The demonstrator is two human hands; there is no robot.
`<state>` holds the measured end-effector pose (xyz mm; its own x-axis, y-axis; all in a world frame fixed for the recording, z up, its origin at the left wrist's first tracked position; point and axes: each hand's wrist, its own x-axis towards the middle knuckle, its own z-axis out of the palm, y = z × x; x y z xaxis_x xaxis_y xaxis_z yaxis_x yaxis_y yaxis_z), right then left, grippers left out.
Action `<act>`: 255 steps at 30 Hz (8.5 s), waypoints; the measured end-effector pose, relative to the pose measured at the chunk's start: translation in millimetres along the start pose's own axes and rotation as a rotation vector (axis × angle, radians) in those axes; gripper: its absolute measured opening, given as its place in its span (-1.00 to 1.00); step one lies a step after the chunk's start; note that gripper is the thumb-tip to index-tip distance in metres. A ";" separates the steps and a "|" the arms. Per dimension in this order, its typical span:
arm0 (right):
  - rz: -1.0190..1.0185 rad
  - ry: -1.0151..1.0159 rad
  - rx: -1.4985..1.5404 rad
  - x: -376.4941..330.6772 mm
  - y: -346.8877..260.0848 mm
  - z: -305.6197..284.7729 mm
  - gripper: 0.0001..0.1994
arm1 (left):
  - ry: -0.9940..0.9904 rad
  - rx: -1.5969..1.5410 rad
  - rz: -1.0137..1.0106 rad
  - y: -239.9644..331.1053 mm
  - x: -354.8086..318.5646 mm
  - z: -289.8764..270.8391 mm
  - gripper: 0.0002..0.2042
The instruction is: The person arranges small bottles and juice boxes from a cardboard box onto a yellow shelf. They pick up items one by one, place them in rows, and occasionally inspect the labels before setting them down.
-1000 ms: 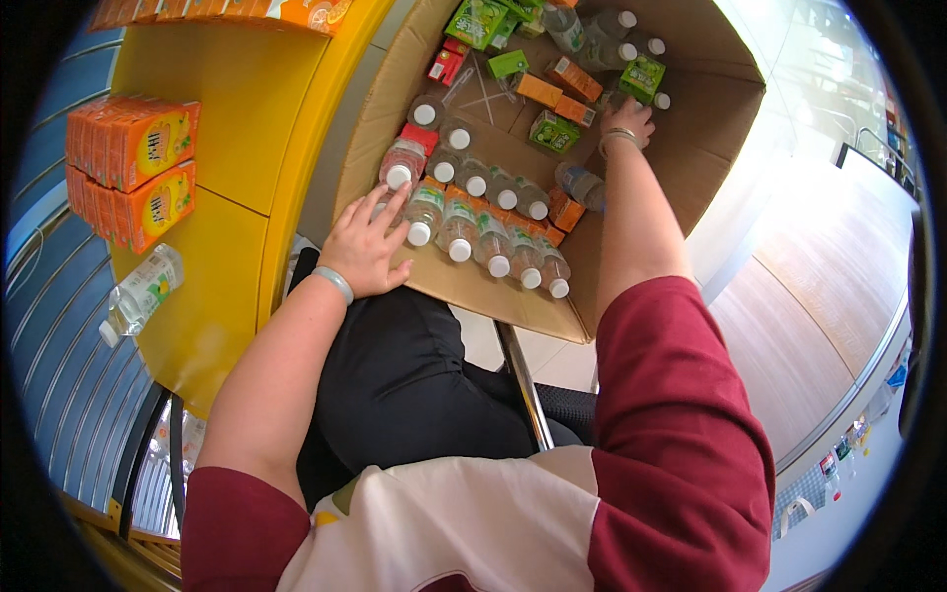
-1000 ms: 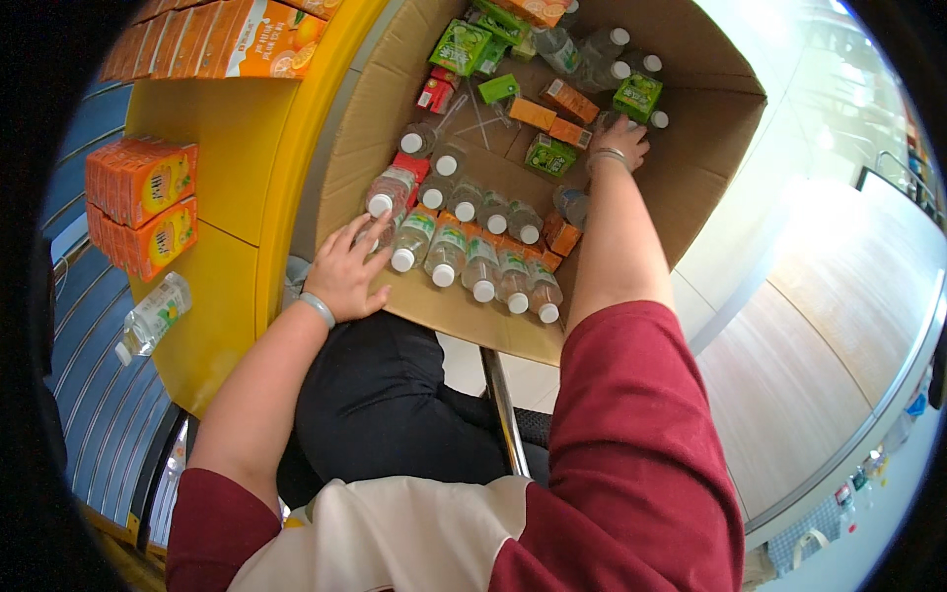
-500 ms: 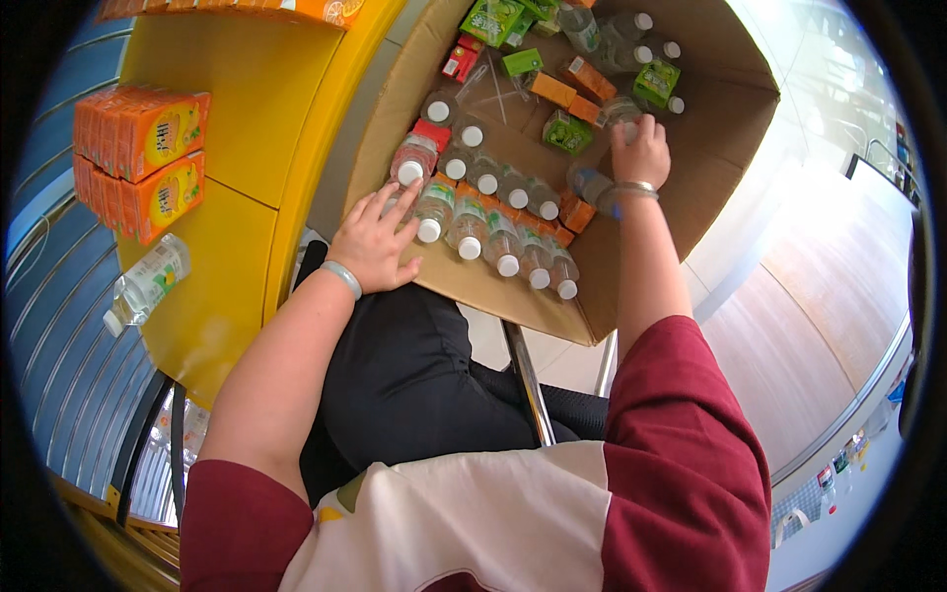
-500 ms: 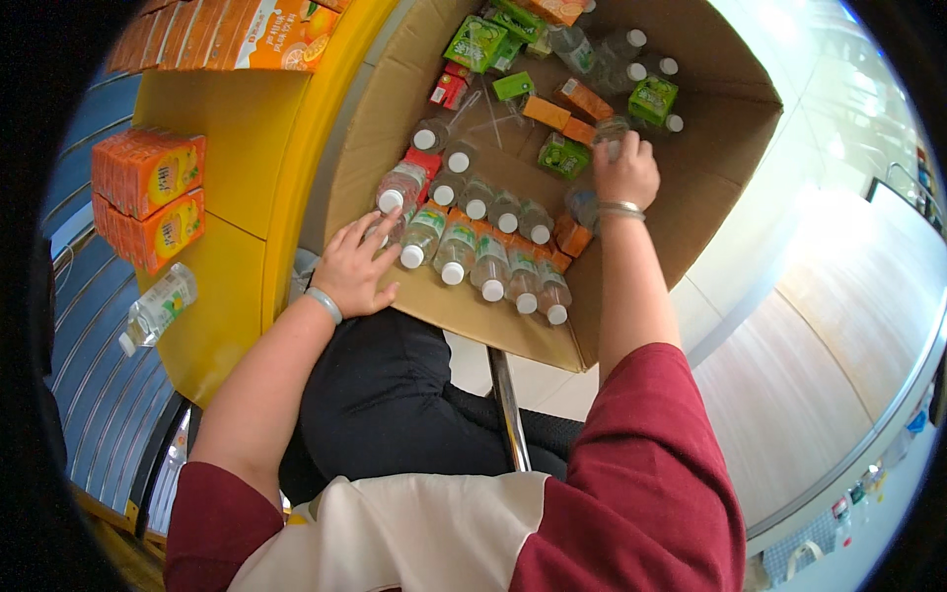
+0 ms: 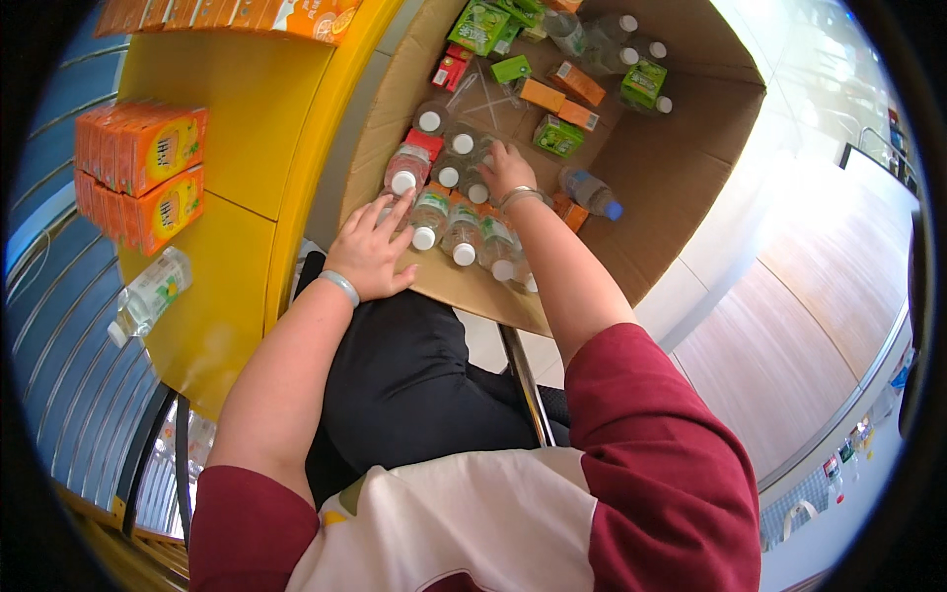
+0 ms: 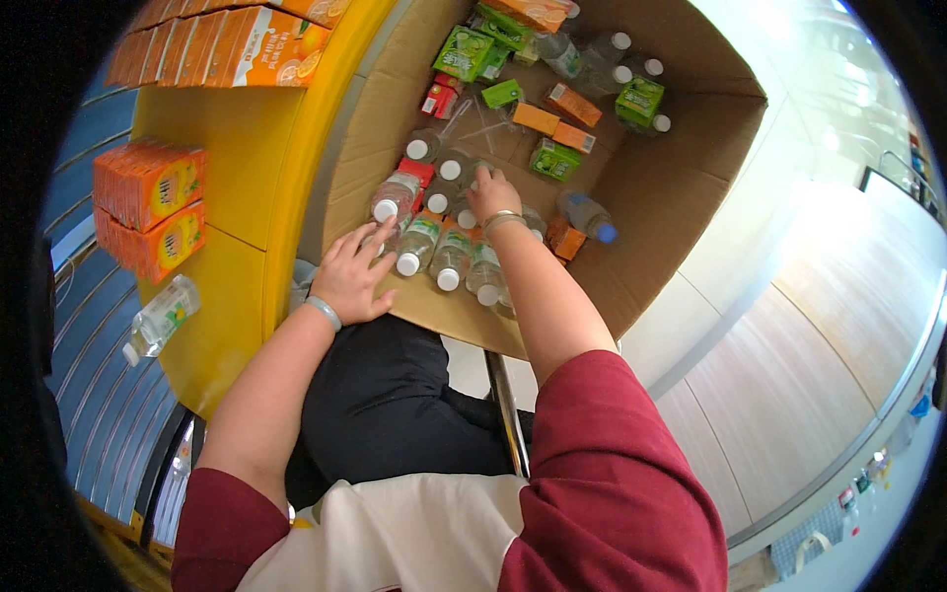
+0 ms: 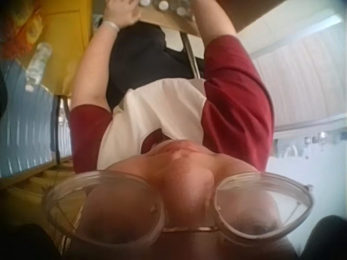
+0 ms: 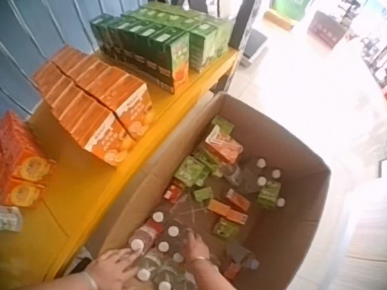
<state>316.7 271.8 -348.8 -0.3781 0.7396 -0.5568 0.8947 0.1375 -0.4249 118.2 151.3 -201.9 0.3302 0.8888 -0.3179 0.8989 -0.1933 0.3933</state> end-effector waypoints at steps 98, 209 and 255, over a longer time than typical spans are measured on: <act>0.311 0.285 -0.172 58.9 74.9 -93.1 -0.50 | 0.003 0.000 0.012 0.7 1.3 0.0 -0.58; 0.045 0.420 -0.147 219.9 50.5 -101.8 -0.51 | 0.000 -0.038 0.007 -1.3 1.2 -0.2 -0.56; -0.303 0.402 -0.137 22.0 51.2 -60.1 -0.84 | 0.043 -0.030 0.013 -2.5 -2.8 4.4 -0.62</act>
<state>368.5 334.7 -339.9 -0.5277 0.8442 -0.0939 0.7924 0.4495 -0.4123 116.2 147.4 -205.8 0.3283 0.9034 -0.2759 0.8855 -0.1926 0.4228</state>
